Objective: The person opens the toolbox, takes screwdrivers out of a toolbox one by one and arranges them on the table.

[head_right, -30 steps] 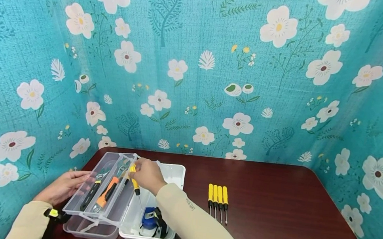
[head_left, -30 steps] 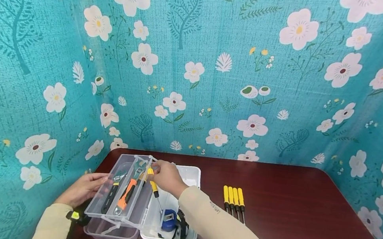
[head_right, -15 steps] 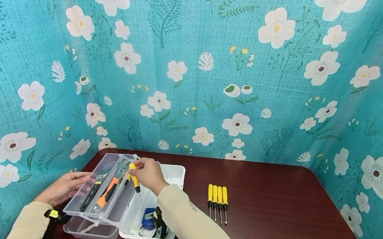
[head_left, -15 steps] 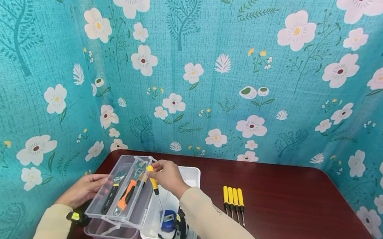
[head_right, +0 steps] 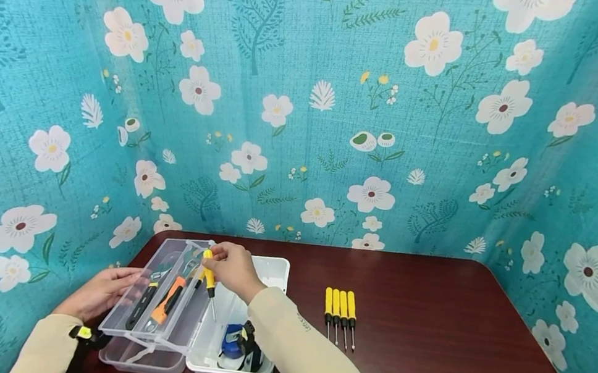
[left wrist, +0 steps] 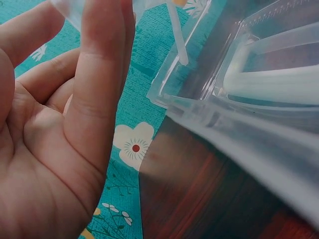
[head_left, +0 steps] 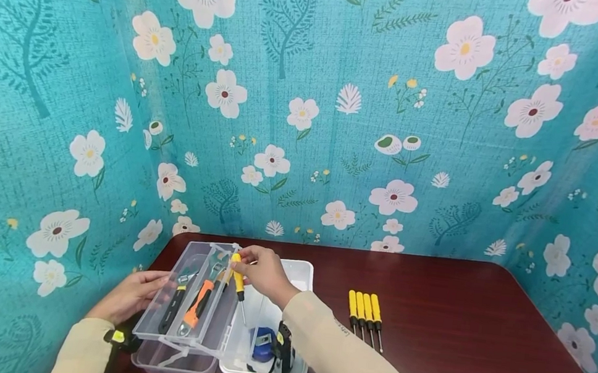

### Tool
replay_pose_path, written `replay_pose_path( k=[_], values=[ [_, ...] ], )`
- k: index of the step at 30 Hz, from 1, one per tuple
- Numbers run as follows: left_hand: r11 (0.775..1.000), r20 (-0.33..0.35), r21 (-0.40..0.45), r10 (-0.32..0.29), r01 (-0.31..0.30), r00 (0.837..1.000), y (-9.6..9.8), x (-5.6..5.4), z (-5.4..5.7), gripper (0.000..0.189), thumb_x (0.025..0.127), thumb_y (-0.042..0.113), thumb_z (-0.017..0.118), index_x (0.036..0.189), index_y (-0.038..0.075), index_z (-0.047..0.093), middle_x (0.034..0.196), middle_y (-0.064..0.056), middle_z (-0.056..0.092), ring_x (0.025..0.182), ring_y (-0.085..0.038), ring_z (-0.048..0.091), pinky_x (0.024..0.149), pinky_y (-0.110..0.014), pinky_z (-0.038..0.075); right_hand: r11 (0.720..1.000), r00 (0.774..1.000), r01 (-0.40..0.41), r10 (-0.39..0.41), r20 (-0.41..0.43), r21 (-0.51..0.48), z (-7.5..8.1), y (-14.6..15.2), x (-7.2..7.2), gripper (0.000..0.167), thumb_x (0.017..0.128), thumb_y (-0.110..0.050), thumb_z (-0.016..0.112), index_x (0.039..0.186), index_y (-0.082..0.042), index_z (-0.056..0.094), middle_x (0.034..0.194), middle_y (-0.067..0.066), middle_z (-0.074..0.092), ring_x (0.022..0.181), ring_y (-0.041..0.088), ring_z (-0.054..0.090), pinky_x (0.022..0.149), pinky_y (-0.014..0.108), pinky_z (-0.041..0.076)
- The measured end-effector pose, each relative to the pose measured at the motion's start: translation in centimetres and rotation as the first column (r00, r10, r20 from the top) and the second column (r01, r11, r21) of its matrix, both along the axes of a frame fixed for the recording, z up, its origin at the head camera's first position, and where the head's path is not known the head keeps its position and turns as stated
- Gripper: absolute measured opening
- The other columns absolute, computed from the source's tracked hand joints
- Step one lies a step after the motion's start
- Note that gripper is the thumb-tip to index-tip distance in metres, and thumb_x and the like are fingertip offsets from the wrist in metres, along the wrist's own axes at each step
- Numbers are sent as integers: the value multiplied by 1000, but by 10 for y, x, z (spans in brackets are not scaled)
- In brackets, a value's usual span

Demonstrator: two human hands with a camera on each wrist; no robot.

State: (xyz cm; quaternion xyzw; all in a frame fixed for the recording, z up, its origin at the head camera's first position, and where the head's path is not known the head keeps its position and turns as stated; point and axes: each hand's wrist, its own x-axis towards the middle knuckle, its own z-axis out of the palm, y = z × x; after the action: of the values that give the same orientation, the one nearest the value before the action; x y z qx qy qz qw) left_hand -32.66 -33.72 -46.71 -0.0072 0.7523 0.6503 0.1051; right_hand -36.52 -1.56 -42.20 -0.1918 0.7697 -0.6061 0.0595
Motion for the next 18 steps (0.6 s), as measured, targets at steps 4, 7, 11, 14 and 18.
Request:
replay_pose_path(
  k=[4,7,11,14,18],
  values=[
    [1000,2,3,4,-4,1000,1,0,0,60,98,27,61,140,-10,42,111,-9,68,89,-25,66,78,-38,55,1000,1000,3,-3,3,-5,0,1,0,25,90,-20,73,112,-10,67,95,2,61,81,15,64,68,37,57],
    [1000,7,3,9,-9,1000,1,0,0,61,98,28,61,141,-11,41,111,-10,68,89,-25,66,78,-38,55,1000,1000,4,-4,9,-9,0,3,0,25,90,-20,72,113,-13,67,95,1,62,83,15,63,67,35,57],
    [1000,4,-3,8,-8,1000,1,0,1,62,98,28,61,141,-11,40,112,-10,68,90,-25,66,78,-37,55,1000,1000,7,-6,13,-17,0,6,0,24,91,-20,71,114,-14,67,95,1,63,84,15,64,67,33,57],
    [1000,-1,0,6,-6,1000,2,0,1,62,98,27,60,141,-12,39,111,-10,68,90,-25,66,78,-38,55,1000,1000,7,-7,17,-24,0,8,-1,25,91,-20,71,114,-13,67,96,1,62,84,15,64,69,34,57],
    [1000,4,-5,11,-11,1000,3,-1,2,63,99,28,59,142,-12,37,112,-11,68,90,-25,65,79,-38,55,1000,1000,10,-9,20,-18,0,11,-1,25,91,-21,71,115,-13,68,97,0,62,86,14,64,69,34,57]
  ],
)
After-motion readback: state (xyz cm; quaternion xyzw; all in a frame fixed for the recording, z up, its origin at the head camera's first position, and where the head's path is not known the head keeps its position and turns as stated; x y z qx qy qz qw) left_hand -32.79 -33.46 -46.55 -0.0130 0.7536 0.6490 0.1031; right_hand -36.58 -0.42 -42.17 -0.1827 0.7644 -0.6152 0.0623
